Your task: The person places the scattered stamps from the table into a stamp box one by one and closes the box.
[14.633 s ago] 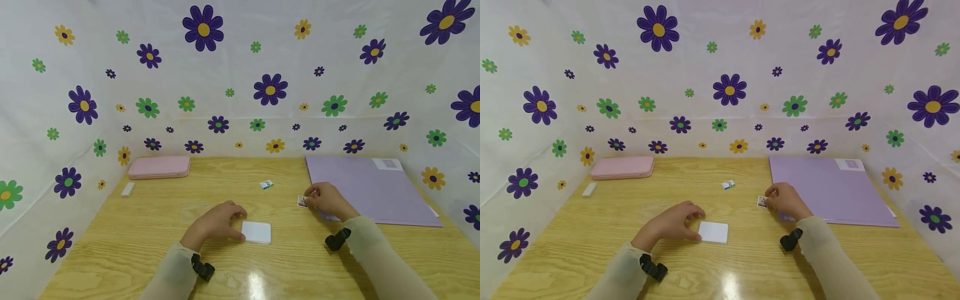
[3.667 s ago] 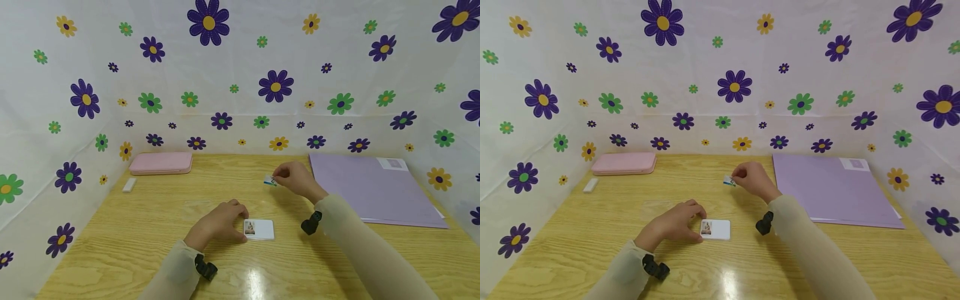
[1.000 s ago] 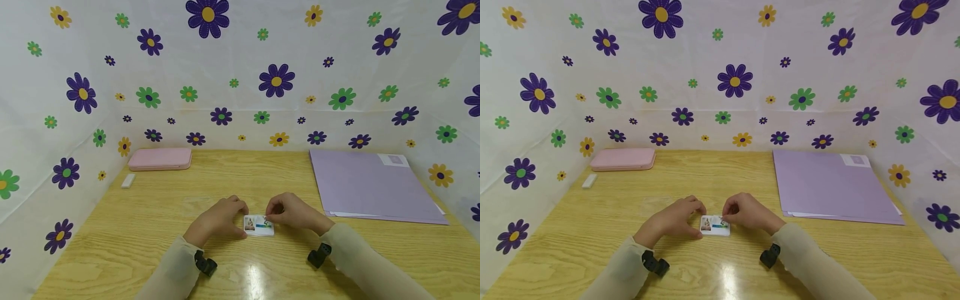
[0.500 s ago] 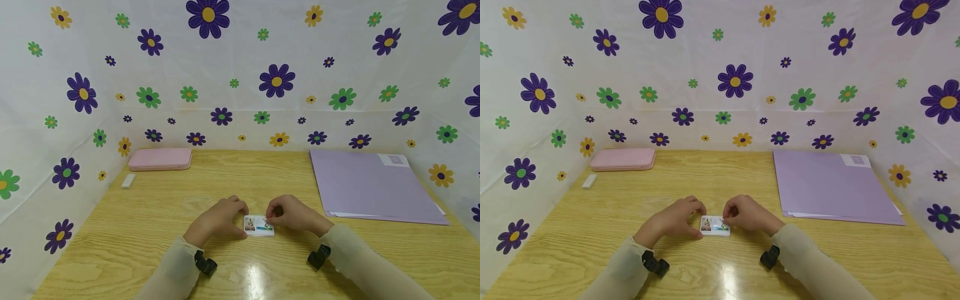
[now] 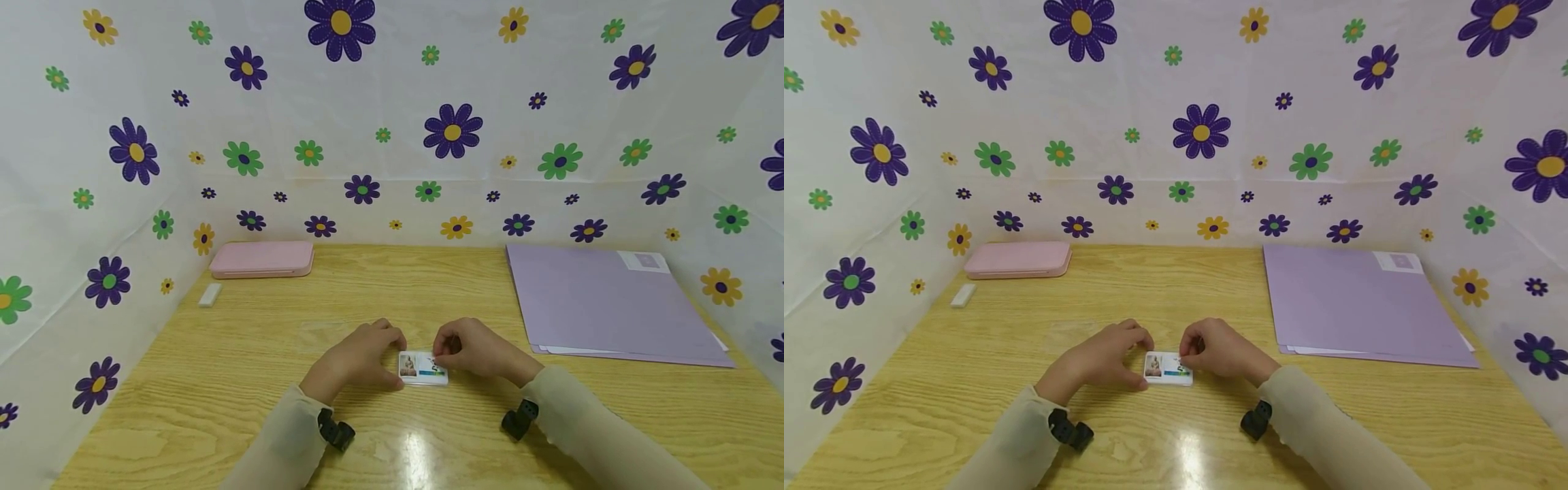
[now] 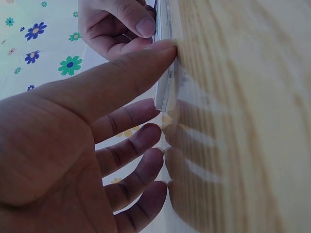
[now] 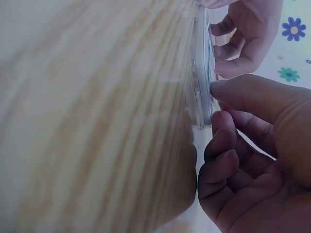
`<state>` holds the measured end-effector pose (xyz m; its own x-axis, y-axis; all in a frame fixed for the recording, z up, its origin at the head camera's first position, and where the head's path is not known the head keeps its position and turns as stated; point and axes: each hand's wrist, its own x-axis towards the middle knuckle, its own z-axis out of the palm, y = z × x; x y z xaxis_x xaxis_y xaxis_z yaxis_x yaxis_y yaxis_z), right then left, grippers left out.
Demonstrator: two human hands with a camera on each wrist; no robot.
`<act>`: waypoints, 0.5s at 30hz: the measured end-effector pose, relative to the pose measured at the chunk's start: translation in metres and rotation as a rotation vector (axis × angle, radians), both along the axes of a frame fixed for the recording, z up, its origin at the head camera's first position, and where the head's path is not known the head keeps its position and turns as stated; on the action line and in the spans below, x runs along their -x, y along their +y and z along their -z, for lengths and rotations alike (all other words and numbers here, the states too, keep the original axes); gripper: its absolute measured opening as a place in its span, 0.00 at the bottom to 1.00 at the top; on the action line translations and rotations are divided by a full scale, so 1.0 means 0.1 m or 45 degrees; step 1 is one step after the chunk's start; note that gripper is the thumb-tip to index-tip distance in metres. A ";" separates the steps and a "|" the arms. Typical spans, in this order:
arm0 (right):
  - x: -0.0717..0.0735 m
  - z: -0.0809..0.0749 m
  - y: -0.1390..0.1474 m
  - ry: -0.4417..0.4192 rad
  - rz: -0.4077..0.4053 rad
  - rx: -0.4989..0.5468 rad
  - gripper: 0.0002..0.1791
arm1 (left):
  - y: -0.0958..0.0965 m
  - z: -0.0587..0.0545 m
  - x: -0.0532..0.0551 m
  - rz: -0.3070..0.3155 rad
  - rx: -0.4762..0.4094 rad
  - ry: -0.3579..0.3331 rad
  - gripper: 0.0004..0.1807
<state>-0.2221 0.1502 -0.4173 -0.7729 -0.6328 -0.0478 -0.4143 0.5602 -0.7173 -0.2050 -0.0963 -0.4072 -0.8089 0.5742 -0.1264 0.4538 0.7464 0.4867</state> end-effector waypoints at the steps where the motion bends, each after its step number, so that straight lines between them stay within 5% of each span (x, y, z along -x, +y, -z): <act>1: 0.00 0.00 0.00 -0.001 0.001 0.003 0.04 | 0.00 0.00 0.00 0.000 0.000 -0.001 0.26; 15: 0.02 -0.01 0.05 -0.003 -0.023 0.025 0.02 | 0.00 -0.01 0.00 0.007 0.009 -0.002 0.26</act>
<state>-0.2245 0.1556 -0.4163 -0.7611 -0.6475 -0.0369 -0.4227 0.5383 -0.7291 -0.2050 -0.0959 -0.4061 -0.8057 0.5775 -0.1316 0.4571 0.7476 0.4818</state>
